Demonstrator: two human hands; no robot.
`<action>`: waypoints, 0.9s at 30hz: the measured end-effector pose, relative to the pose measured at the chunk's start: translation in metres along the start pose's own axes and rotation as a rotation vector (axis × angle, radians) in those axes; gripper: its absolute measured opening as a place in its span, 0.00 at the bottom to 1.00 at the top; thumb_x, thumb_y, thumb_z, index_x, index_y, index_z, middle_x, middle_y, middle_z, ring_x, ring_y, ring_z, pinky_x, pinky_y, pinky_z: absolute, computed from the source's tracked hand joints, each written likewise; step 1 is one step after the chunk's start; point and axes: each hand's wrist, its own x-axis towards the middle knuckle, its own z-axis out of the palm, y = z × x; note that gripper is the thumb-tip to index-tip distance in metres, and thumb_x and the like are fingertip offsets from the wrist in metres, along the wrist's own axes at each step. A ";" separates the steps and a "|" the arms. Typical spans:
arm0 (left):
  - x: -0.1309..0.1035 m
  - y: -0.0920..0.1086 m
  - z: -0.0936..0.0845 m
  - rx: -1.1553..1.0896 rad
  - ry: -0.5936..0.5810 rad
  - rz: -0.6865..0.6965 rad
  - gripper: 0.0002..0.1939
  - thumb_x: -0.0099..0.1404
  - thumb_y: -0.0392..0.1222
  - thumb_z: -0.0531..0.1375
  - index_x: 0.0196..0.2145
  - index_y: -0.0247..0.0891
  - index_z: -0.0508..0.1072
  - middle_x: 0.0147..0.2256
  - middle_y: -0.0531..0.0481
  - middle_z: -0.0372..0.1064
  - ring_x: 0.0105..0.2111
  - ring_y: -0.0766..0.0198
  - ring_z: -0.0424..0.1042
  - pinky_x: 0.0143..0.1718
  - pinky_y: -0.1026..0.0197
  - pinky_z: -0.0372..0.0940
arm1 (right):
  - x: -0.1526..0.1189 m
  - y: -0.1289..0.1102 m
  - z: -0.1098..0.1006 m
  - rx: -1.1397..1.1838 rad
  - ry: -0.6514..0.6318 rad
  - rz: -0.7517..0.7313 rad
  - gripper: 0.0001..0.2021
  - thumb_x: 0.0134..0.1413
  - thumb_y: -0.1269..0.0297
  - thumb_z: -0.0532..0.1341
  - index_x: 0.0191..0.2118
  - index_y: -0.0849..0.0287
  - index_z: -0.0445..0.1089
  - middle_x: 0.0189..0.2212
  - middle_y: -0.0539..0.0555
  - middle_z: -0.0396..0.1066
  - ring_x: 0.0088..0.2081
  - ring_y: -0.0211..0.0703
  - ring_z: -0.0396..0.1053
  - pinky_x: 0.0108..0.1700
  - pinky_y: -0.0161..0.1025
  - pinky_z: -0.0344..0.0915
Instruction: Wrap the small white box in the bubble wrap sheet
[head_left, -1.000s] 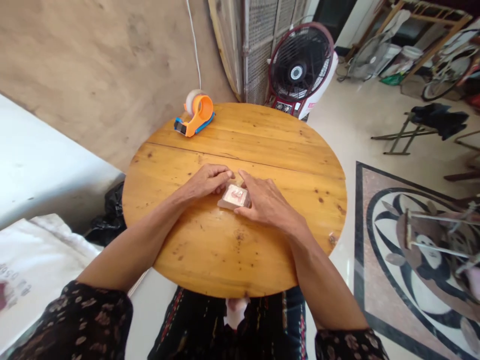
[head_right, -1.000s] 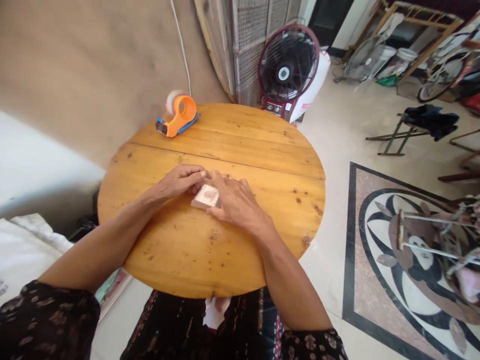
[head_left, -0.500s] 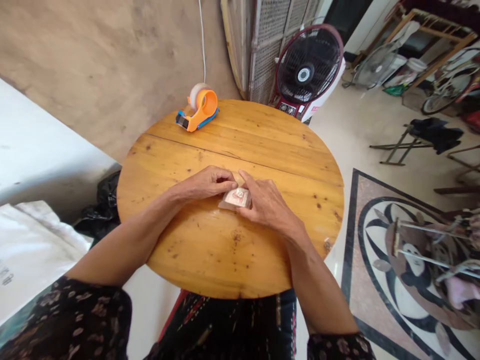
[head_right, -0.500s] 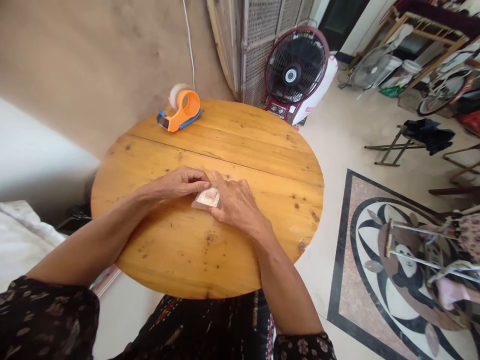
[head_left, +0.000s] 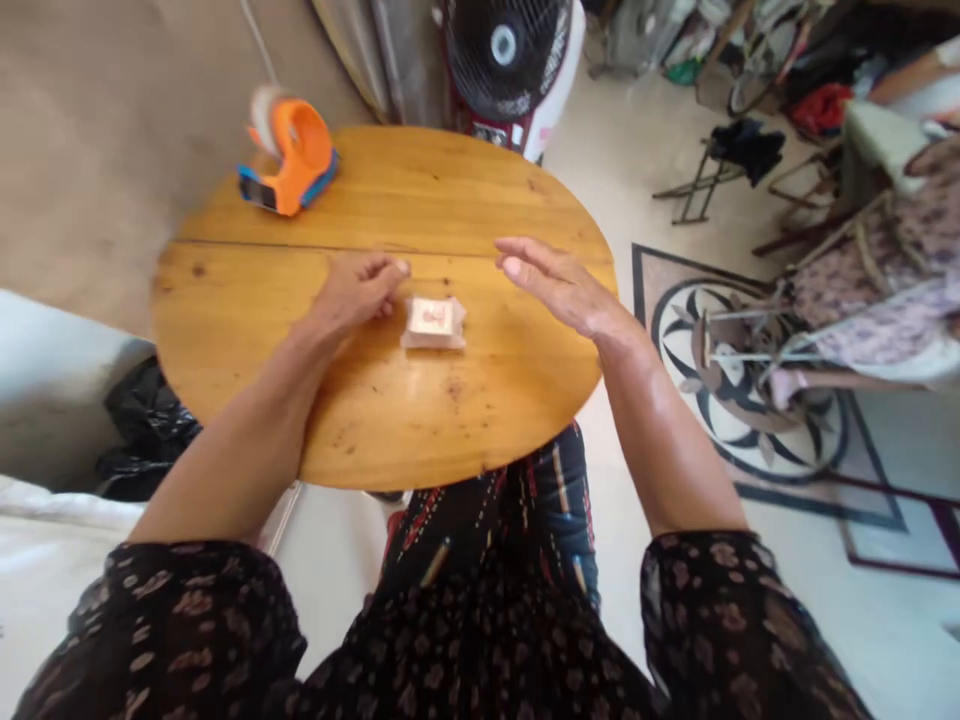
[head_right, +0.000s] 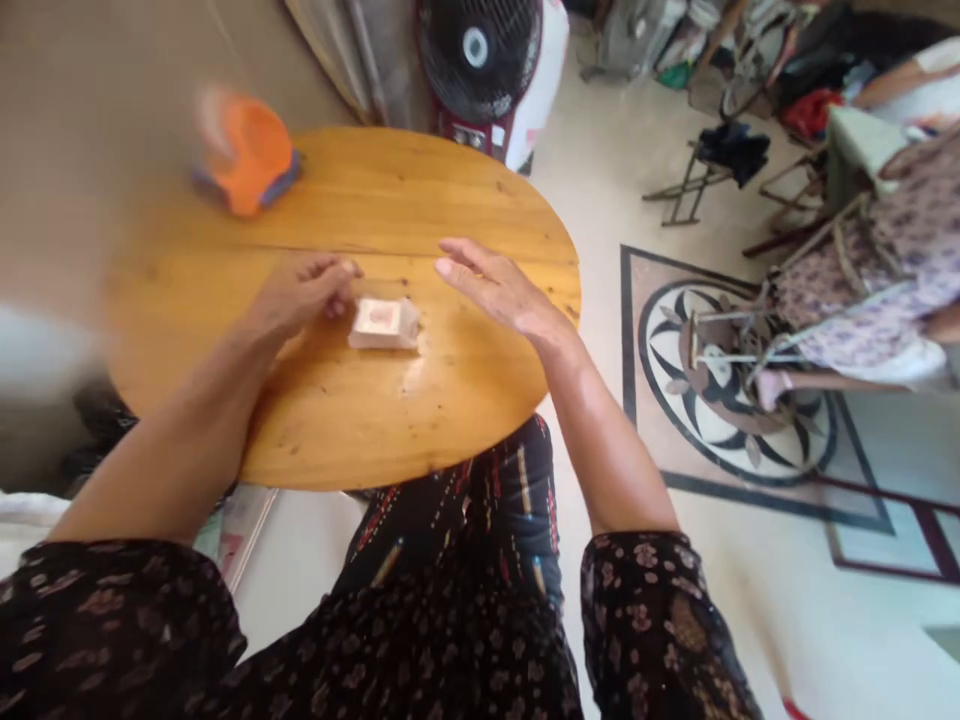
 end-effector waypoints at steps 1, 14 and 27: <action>0.001 -0.002 0.001 0.014 0.006 0.003 0.11 0.65 0.48 0.57 0.31 0.37 0.71 0.20 0.56 0.63 0.19 0.70 0.61 0.23 0.65 0.57 | -0.012 0.005 0.002 -0.049 0.009 0.036 0.32 0.62 0.36 0.49 0.62 0.52 0.63 0.62 0.55 0.64 0.62 0.52 0.62 0.62 0.53 0.60; -0.004 0.005 0.005 0.002 -0.003 -0.070 0.05 0.66 0.38 0.57 0.34 0.34 0.69 0.19 0.60 0.63 0.21 0.74 0.61 0.24 0.67 0.59 | -0.069 0.052 0.066 -0.504 0.187 0.125 0.24 0.68 0.54 0.44 0.62 0.56 0.61 0.64 0.59 0.60 0.64 0.57 0.56 0.64 0.62 0.51; 0.008 -0.007 0.003 -0.139 0.040 -0.093 0.03 0.65 0.38 0.56 0.34 0.36 0.68 0.19 0.64 0.61 0.23 0.76 0.58 0.25 0.66 0.54 | -0.066 0.051 0.067 -0.553 0.211 0.104 0.24 0.68 0.54 0.41 0.58 0.57 0.65 0.61 0.60 0.64 0.61 0.57 0.59 0.62 0.62 0.54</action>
